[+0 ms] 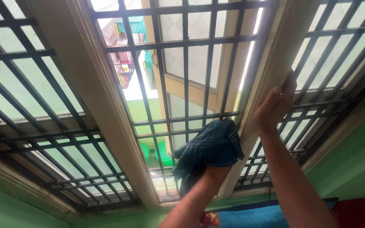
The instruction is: The person wipes the metal security bars and the window frame of a barred window using a blue cloth. They systematically clean the vertical and horizontal bars, as well as the surrounding frame, moving the cloth back and forth to remove dust or grime.
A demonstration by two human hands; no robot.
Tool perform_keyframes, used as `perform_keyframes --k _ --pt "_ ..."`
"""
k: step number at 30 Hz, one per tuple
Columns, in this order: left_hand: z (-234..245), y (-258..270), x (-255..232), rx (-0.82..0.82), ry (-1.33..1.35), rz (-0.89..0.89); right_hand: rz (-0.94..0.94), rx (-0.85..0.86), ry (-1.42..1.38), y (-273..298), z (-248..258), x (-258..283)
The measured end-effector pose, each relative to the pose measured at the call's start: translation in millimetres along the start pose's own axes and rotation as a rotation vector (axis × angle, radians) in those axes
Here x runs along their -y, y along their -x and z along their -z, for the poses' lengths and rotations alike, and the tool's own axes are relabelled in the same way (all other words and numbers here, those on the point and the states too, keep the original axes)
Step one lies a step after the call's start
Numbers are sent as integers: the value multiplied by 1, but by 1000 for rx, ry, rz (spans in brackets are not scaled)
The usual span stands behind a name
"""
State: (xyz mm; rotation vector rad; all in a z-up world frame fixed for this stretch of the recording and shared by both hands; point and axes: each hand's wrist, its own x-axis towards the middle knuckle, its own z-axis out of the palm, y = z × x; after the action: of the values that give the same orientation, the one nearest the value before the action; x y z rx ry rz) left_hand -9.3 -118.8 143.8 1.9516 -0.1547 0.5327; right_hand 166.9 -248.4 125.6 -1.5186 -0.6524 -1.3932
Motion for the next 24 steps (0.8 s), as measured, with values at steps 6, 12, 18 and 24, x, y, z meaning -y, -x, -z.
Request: perform_keyframes --k 6,12,18,24 --pt "14 12 13 -146 208 -375 -20 -18 -41 3 -2 -10" --pt "43 40 3 -199 115 -556 67 0 -75 0 1 -3" --pt "8 15 9 -199 460 -125 11 2 -74 3 0 -5" --pt "-13 23 42 -446 36 -345 57 -36 -44 2 -4 -12"
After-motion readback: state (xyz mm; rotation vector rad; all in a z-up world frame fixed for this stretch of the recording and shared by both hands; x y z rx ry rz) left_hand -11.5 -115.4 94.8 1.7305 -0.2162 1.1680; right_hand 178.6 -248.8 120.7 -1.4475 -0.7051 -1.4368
